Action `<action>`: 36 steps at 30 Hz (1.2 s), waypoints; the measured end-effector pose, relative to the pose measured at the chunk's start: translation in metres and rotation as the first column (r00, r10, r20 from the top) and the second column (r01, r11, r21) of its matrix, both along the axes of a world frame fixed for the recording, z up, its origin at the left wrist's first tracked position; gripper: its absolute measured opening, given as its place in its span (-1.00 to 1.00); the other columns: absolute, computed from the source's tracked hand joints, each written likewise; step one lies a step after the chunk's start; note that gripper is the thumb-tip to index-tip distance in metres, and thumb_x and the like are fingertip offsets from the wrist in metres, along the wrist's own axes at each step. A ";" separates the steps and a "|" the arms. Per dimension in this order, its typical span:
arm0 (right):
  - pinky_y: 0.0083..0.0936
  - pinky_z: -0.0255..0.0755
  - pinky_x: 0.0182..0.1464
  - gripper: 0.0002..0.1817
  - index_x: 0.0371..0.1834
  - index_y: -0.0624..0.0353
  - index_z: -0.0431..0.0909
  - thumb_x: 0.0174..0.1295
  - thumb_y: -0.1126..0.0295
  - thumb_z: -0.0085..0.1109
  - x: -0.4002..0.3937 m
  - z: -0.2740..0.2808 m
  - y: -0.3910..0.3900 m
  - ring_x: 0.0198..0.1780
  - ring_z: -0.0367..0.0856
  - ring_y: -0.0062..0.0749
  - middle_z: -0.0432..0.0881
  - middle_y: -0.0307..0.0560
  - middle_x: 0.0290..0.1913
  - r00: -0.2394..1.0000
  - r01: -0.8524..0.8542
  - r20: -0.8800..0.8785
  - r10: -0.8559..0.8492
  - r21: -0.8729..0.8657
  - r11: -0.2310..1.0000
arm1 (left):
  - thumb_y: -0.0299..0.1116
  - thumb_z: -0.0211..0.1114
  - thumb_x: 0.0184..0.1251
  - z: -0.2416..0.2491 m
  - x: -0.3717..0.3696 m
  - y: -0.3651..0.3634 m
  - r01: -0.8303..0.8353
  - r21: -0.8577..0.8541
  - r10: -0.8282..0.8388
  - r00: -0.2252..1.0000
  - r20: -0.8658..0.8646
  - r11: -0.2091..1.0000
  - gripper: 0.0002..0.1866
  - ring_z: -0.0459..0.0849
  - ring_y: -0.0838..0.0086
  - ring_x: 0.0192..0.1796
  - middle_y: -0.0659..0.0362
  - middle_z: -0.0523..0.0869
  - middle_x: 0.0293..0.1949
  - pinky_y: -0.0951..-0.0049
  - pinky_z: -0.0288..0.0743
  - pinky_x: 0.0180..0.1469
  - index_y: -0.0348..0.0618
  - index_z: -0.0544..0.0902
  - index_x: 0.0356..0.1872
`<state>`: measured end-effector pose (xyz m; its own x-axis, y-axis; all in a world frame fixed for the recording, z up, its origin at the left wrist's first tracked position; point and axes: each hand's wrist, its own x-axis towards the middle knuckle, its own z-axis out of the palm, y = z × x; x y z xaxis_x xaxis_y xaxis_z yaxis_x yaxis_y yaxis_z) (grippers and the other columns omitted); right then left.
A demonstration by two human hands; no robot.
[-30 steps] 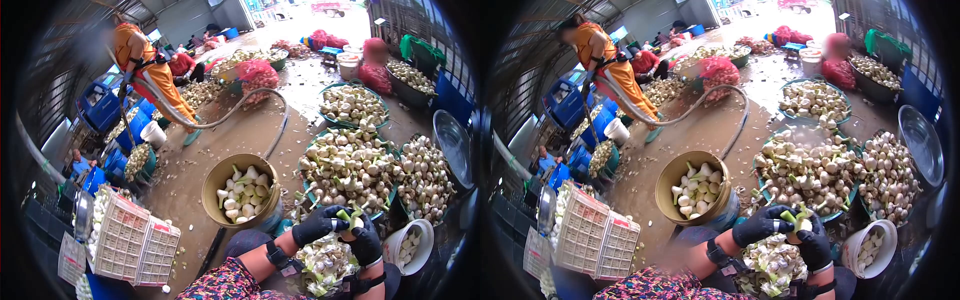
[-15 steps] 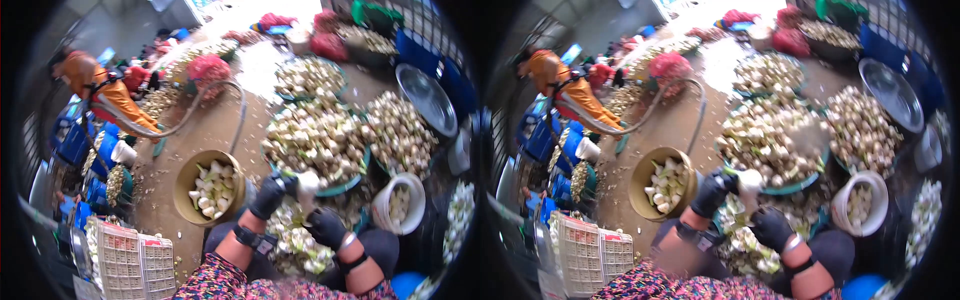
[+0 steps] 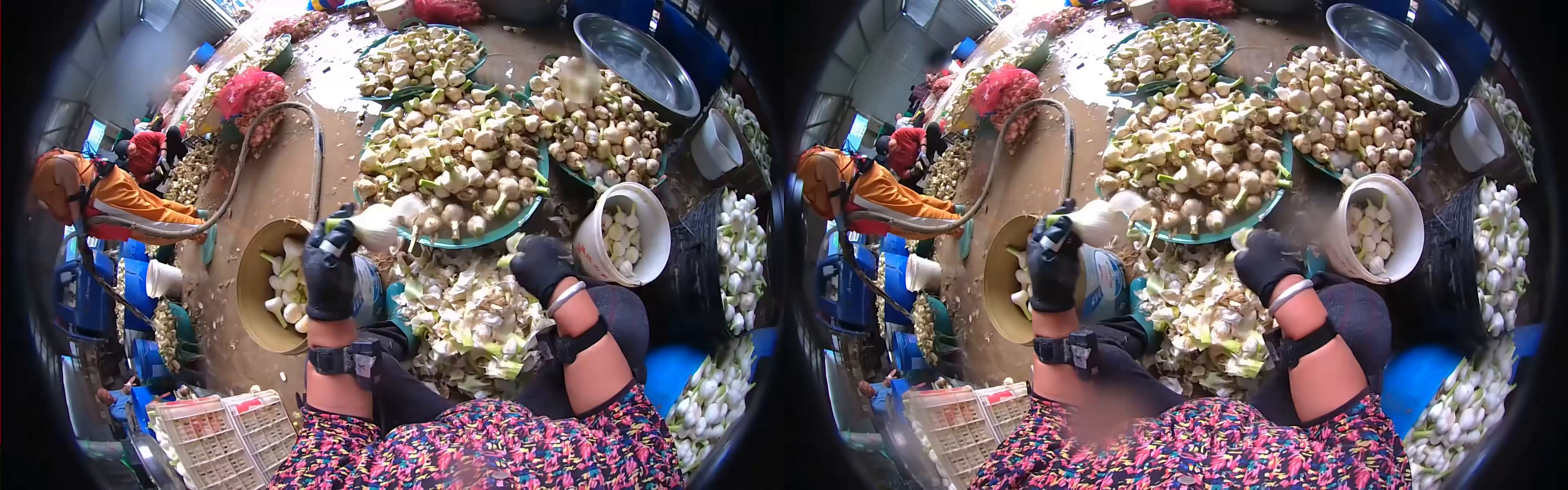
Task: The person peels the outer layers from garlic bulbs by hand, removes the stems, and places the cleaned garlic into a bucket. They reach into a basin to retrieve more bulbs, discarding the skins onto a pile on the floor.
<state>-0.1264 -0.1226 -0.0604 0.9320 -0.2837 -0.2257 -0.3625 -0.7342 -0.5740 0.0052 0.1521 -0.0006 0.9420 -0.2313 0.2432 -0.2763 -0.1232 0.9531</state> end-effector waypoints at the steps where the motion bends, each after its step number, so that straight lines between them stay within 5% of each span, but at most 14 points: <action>1: -0.13 0.41 -0.06 -0.68 -0.27 0.22 0.59 -0.10 0.33 0.02 -0.003 -0.005 0.003 -0.16 0.57 0.10 0.61 0.23 -0.26 0.987 -0.156 0.048 0.153 0.060 0.986 | -0.47 0.10 0.23 0.008 0.000 0.003 -0.069 -0.233 0.031 0.986 -0.163 0.970 -0.72 0.59 0.41 -0.08 0.08 0.59 -0.08 0.52 0.46 -0.06 -0.33 0.51 -0.05; 2: -0.17 0.39 0.01 -0.63 -0.24 0.21 0.58 -0.15 0.33 0.03 -0.007 -0.014 0.017 -0.13 0.57 0.09 0.61 0.21 -0.24 0.875 -0.396 -0.237 0.422 0.152 0.906 | -0.47 0.10 0.23 0.020 -0.002 0.009 -0.095 -0.268 0.050 0.984 -0.169 0.959 -0.72 0.58 0.40 -0.08 0.07 0.59 -0.07 0.50 0.46 -0.04 -0.33 0.51 -0.05; 5: -0.26 0.35 0.12 -0.38 0.13 0.14 0.42 -0.17 0.36 0.07 -0.017 0.007 0.029 0.05 0.50 -0.01 0.54 0.19 0.00 0.879 -0.379 -0.169 0.445 0.319 0.869 | -0.52 0.10 0.22 0.023 0.000 0.031 -0.077 -0.110 0.081 0.996 0.029 0.991 -0.73 0.58 0.39 -0.04 0.07 0.58 -0.05 0.42 0.47 -0.01 -0.33 0.51 -0.05; 7: -0.32 0.39 0.09 -0.20 0.30 0.10 0.21 -0.12 0.31 0.26 -0.006 0.003 0.031 0.07 0.50 -0.16 0.50 0.14 0.07 0.892 -0.407 0.372 0.256 0.415 0.813 | -0.59 0.08 0.22 0.012 0.001 0.026 -0.091 0.439 -0.197 0.800 0.567 0.894 -0.73 0.58 0.37 -0.04 0.05 0.57 -0.04 0.39 0.48 -0.02 -0.30 0.52 -0.04; 9: -0.44 0.46 -0.03 -0.18 0.31 0.11 0.18 -0.07 0.34 0.37 0.002 0.024 0.043 -0.05 0.54 -0.36 0.54 0.02 0.02 0.948 -0.202 0.272 -0.168 0.917 0.345 | -0.66 0.10 0.19 0.006 -0.016 -0.003 -0.076 0.557 -0.151 0.925 0.350 0.827 -0.79 0.62 0.35 -0.18 0.05 0.63 -0.19 0.47 0.49 -0.12 -0.20 0.58 -0.19; 11: -0.62 0.47 -0.18 -0.35 0.24 0.13 0.27 0.03 0.48 0.30 0.007 0.034 0.046 -0.18 0.53 -0.57 0.55 -0.12 -0.06 0.963 -0.172 0.170 -0.210 0.985 0.008 | -0.69 0.10 0.16 -0.001 -0.029 -0.031 0.239 0.270 -0.313 0.908 0.278 0.933 -0.79 0.61 0.39 -0.29 0.12 0.62 -0.33 0.48 0.48 -0.24 -0.23 0.60 -0.23; 14: -0.63 0.45 -0.33 -0.82 -0.22 0.18 0.55 0.08 0.50 0.19 0.003 0.031 0.048 -0.35 0.54 -0.66 0.59 -0.27 -0.37 0.940 -0.223 0.280 -0.194 0.937 0.270 | -0.62 0.11 0.15 -0.004 -0.025 -0.026 0.050 0.623 -0.472 0.700 0.536 0.781 -0.78 0.57 0.49 -0.32 0.17 0.63 -0.32 0.50 0.47 -0.26 -0.28 0.60 -0.18; 17: -0.35 0.48 -0.26 -0.84 -0.40 0.20 0.59 -0.05 0.55 0.03 -0.011 0.025 0.059 -0.33 0.61 -0.14 0.61 0.07 -0.42 0.808 -0.556 0.535 0.247 0.552 0.621 | -0.54 0.13 0.13 0.024 -0.005 0.003 0.024 -0.125 -0.034 0.996 -0.077 0.992 -0.76 0.56 0.53 -0.29 0.22 0.63 -0.27 0.56 0.45 -0.19 -0.29 0.58 -0.15; 19: -0.27 0.46 -0.16 -0.78 -0.37 0.19 0.59 -0.10 0.51 -0.02 -0.018 0.010 0.054 -0.24 0.59 0.00 0.61 0.14 -0.35 0.842 -0.534 0.270 0.467 0.294 0.793 | -0.53 0.17 0.07 0.049 0.011 0.042 -0.222 0.138 0.220 0.975 0.029 0.965 -0.73 0.56 0.55 -0.30 0.20 0.64 -0.32 0.54 0.45 -0.21 -0.28 0.59 -0.15; 21: -0.23 0.43 -0.09 -0.72 -0.32 0.20 0.59 -0.14 0.39 0.03 -0.019 0.024 0.039 -0.19 0.58 0.04 0.61 0.18 -0.30 0.868 -0.407 -0.114 0.484 0.397 0.823 | -0.48 0.24 0.02 0.050 0.030 0.097 -0.262 0.620 0.213 0.965 0.153 0.740 -0.77 0.59 0.48 -0.33 0.12 0.66 -0.39 0.47 0.46 -0.20 -0.29 0.63 -0.25; 23: -0.23 0.41 -0.08 -0.55 -0.27 0.23 0.57 -0.15 0.10 0.19 -0.023 0.022 0.029 -0.18 0.56 0.06 0.60 0.19 -0.30 0.834 -0.479 -0.043 0.550 0.439 0.760 | -0.43 0.28 -0.01 0.040 0.036 0.117 -0.214 0.840 0.013 0.971 0.239 0.499 -0.82 0.63 0.34 -0.32 0.01 0.67 -0.42 0.39 0.46 -0.19 -0.30 0.66 -0.37; 28: -0.20 0.41 -0.07 -0.62 -0.31 0.21 0.60 -0.08 0.13 0.14 -0.023 0.022 0.040 -0.17 0.57 0.02 0.61 0.17 -0.30 0.845 -0.520 0.003 0.535 0.236 0.821 | -0.45 0.20 0.07 0.020 0.035 0.010 0.118 0.793 -0.296 0.952 0.082 0.598 -0.78 0.63 0.41 -0.33 0.07 0.69 -0.37 0.46 0.47 -0.20 -0.29 0.66 -0.26; 31: -0.23 0.44 -0.09 -0.73 -0.32 0.16 0.63 -0.10 0.41 0.00 -0.014 0.030 0.040 -0.16 0.59 0.00 0.62 0.13 -0.28 0.805 -0.521 -0.200 0.558 0.209 0.827 | -0.42 0.21 0.08 -0.035 0.039 -0.055 0.347 0.762 -0.379 0.914 -0.145 0.547 -0.73 0.66 0.38 -0.25 0.00 0.70 -0.26 0.42 0.49 -0.17 -0.24 0.64 -0.16; 36: -0.20 0.41 -0.01 -0.67 -0.15 0.13 0.55 -0.03 0.41 0.00 -0.021 0.017 0.035 -0.08 0.55 -0.02 0.60 0.11 -0.17 0.917 -0.375 -0.028 0.397 0.274 0.885 | -0.23 0.20 0.15 -0.153 0.040 -0.127 0.448 0.848 -0.446 0.844 -0.297 0.284 -0.67 0.65 0.13 -0.18 -0.02 0.68 -0.21 0.30 0.49 -0.10 0.01 0.61 -0.04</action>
